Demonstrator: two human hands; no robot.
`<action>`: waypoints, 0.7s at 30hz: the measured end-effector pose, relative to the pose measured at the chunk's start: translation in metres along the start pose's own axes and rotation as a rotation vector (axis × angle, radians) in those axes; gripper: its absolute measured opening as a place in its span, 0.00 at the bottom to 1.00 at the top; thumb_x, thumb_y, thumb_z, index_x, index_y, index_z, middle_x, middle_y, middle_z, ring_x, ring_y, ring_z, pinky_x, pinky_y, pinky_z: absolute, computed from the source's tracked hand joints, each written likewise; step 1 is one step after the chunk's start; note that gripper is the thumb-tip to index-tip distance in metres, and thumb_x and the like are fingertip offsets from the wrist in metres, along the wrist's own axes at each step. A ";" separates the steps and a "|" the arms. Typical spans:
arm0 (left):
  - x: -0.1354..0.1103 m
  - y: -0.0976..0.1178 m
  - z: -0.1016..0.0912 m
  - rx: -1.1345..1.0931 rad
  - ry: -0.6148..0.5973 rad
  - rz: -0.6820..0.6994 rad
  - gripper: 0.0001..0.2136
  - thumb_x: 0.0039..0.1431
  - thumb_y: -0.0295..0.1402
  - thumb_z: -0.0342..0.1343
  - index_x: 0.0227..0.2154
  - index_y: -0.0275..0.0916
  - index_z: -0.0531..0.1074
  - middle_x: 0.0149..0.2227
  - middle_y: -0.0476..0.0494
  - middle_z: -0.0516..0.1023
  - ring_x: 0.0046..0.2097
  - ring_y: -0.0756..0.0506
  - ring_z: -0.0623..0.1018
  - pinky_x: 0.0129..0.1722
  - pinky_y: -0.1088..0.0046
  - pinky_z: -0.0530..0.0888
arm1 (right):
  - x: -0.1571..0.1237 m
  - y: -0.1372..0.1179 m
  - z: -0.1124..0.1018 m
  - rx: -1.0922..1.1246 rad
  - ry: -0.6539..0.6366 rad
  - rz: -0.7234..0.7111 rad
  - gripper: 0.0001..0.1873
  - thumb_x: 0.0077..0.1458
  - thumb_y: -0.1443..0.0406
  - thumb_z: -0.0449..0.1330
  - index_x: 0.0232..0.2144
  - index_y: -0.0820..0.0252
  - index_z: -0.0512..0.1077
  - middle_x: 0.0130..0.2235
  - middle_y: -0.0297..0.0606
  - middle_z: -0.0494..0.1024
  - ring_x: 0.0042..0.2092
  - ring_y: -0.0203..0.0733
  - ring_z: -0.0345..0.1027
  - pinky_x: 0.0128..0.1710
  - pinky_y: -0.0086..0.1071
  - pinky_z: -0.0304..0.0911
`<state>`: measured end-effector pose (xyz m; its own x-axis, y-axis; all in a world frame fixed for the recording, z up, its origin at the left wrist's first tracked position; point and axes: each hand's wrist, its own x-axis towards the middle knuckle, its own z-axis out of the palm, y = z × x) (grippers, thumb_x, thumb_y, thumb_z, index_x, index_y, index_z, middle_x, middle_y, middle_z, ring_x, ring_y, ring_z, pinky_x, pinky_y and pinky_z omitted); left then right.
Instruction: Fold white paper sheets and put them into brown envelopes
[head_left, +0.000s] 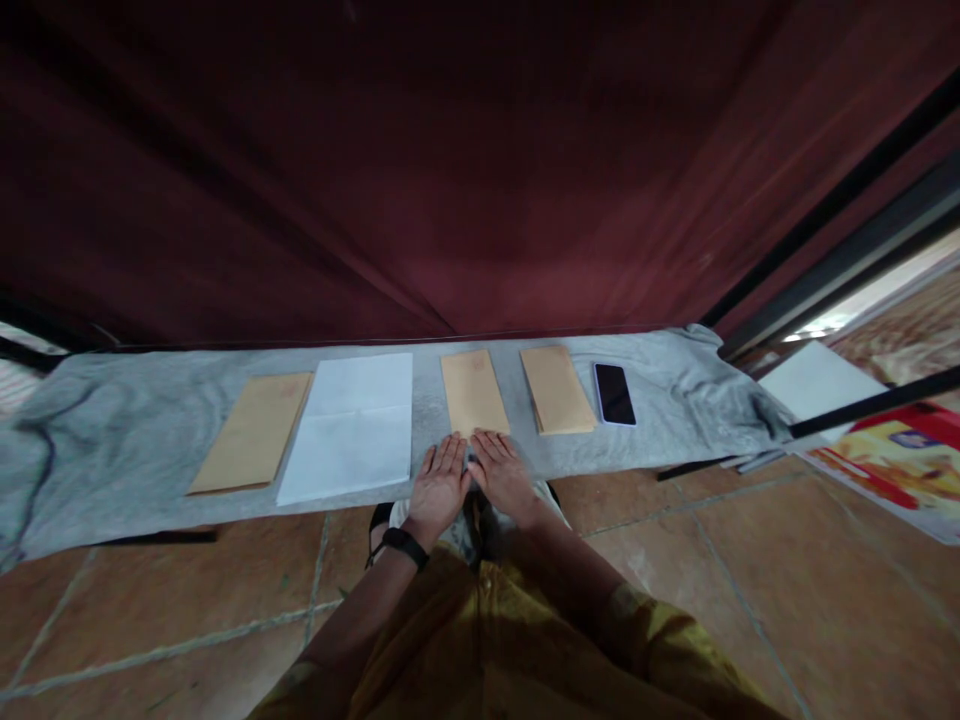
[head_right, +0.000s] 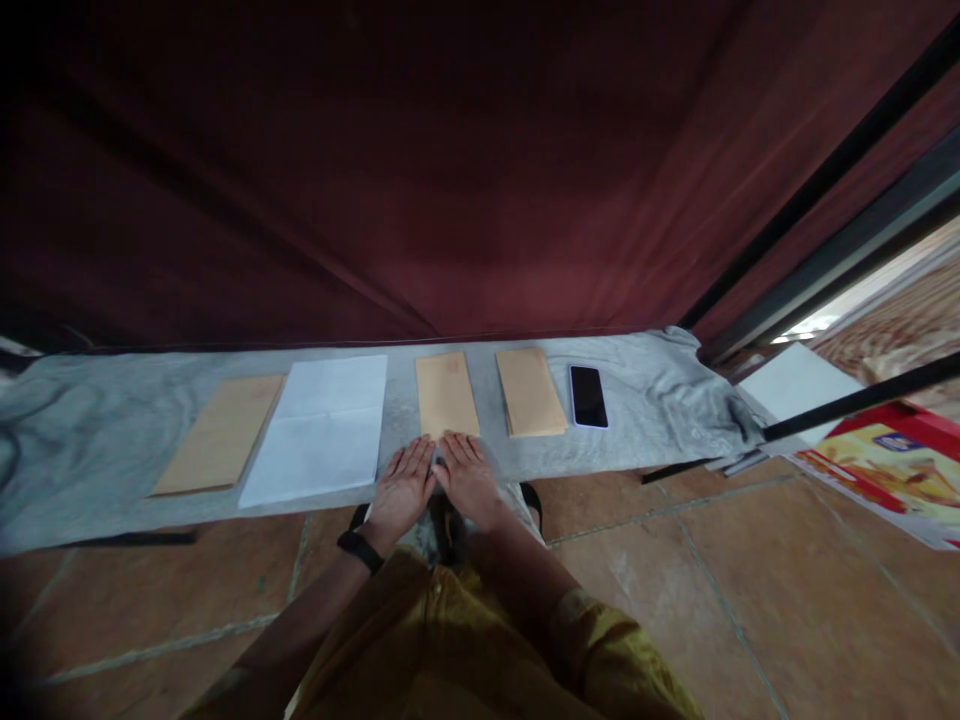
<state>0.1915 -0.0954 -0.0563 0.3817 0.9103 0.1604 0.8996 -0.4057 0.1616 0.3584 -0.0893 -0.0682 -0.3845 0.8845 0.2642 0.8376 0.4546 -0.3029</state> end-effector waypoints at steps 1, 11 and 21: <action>0.000 0.000 0.000 -0.003 0.001 0.000 0.25 0.68 0.34 0.44 0.66 0.33 0.62 0.68 0.34 0.64 0.70 0.39 0.62 0.69 0.52 0.59 | 0.001 -0.001 0.001 -0.001 -0.002 0.004 0.27 0.71 0.58 0.49 0.66 0.65 0.62 0.68 0.46 0.64 0.69 0.47 0.55 0.70 0.46 0.50; -0.002 0.000 0.010 -0.069 0.068 -0.030 0.26 0.69 0.39 0.46 0.65 0.33 0.63 0.67 0.30 0.64 0.69 0.36 0.63 0.68 0.50 0.60 | -0.012 0.019 0.000 -0.028 0.053 0.075 0.28 0.70 0.60 0.50 0.68 0.64 0.59 0.68 0.48 0.63 0.69 0.48 0.56 0.69 0.47 0.51; 0.015 0.006 0.002 -0.140 0.069 -0.183 0.19 0.67 0.34 0.46 0.56 0.34 0.72 0.59 0.31 0.74 0.61 0.35 0.72 0.60 0.53 0.70 | -0.015 0.020 0.003 -0.038 0.098 0.092 0.27 0.71 0.60 0.49 0.67 0.66 0.61 0.67 0.48 0.64 0.69 0.48 0.57 0.69 0.48 0.50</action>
<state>0.2031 -0.0843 -0.0554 0.1952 0.9639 0.1811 0.9125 -0.2461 0.3267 0.3801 -0.0928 -0.0808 -0.2675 0.9069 0.3254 0.8822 0.3664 -0.2959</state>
